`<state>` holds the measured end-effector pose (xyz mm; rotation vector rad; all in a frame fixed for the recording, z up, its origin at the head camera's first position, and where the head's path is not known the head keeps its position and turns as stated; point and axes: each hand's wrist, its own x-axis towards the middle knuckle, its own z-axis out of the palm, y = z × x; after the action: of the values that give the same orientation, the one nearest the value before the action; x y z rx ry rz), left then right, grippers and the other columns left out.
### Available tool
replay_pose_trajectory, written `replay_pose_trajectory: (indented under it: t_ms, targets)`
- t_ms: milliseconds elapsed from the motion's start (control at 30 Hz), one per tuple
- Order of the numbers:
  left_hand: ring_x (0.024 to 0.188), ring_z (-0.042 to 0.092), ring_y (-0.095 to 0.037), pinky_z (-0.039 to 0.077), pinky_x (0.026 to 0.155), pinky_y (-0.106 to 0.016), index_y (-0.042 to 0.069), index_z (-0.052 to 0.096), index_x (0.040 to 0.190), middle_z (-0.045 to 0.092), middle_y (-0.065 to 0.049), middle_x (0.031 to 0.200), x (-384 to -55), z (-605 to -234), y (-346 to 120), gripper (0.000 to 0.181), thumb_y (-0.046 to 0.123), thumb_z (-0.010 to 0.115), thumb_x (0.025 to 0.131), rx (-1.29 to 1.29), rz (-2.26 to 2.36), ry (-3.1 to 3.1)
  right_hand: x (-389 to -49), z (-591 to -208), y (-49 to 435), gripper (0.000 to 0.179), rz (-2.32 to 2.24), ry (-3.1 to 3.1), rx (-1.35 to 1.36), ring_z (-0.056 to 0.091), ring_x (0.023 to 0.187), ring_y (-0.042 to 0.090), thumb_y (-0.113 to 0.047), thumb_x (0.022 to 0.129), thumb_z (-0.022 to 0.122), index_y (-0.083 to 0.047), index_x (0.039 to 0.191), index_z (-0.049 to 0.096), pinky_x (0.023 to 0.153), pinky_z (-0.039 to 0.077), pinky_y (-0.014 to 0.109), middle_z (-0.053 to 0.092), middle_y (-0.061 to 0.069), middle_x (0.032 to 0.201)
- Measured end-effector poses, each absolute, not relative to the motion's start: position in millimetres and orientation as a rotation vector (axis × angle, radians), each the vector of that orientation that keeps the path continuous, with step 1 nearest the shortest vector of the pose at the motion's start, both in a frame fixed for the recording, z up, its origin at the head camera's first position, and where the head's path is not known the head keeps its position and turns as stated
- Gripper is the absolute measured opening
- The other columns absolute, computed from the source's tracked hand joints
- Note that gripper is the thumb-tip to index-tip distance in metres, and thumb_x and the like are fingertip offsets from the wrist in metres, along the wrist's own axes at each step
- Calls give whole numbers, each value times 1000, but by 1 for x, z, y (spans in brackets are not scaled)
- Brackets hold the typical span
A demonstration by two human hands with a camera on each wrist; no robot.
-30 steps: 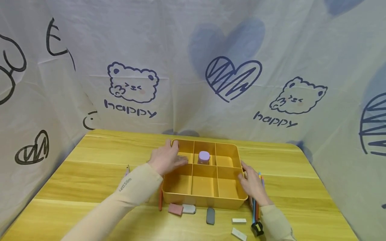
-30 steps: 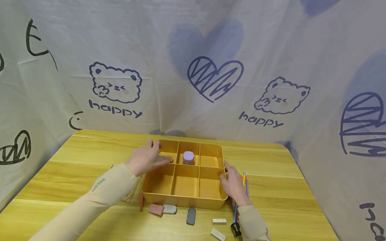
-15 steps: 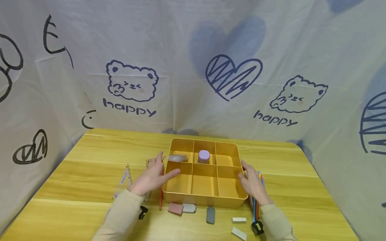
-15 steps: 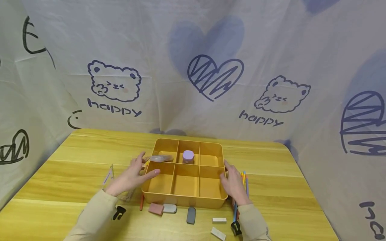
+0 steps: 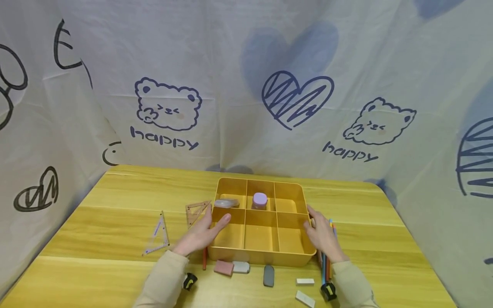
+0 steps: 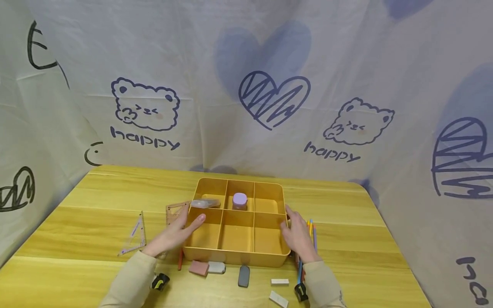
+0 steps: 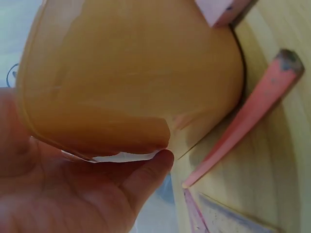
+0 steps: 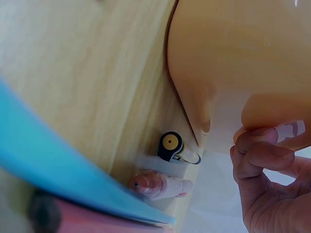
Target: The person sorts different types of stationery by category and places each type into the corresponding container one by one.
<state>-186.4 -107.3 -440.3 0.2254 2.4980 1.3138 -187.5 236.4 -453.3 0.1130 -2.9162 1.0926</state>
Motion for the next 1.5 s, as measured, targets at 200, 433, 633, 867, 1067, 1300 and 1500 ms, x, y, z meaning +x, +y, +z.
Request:
replay_pose_trajectory:
  t_ms: [200,433,633,867,1067,1300,1500]
  targets:
    - [144,35,-50,28,122,-59,-8,-3,158,14,-32,163,-186,-444,-107,93,56,39,105,240,1286,2534,-188,-454,237,57,1088,-2912,112,47,134,50,-6,101,42,7,155,29,106,45,60,46,36,146]
    - [147,29,-50,25,123,-59,-9,-4,157,11,-34,163,-186,-448,-107,89,50,40,107,265,1312,2542,-187,-453,237,56,1096,-2907,116,50,131,49,-5,101,43,6,155,31,103,48,57,47,36,145]
    - [148,25,-51,23,123,-61,-10,-4,157,8,-35,163,-186,-449,-105,94,51,44,105,244,1351,2537,-186,-448,242,54,1194,-2918,172,69,93,28,-18,107,46,5,154,33,71,56,30,56,32,134]
    - [148,26,-52,25,122,-62,-10,-3,157,12,-37,162,-185,-452,-103,96,52,47,104,230,1353,2555,-183,-434,259,53,1299,-2942,189,52,45,20,-30,110,40,7,149,41,44,49,37,66,34,89]
    - [149,25,-51,24,123,-61,-9,-4,158,7,-35,163,-187,-455,-103,97,53,47,104,236,1364,2552,-180,-428,280,38,1257,-3005,174,57,53,20,-24,108,44,6,121,63,45,50,36,69,20,90]
    - [149,25,-50,24,123,-60,-8,-5,158,6,-33,164,-188,-456,-102,97,53,47,104,233,1362,2552,-178,-426,308,29,1225,-3139,226,52,50,17,-15,105,48,5,94,65,43,50,36,57,8,61]
    - [149,24,-51,24,123,-61,-8,-3,158,7,-34,164,-187,-456,-103,97,53,48,103,234,1363,2557,-173,-429,323,30,1147,-3288,100,49,50,15,-11,103,51,0,76,58,46,45,30,54,4,58]
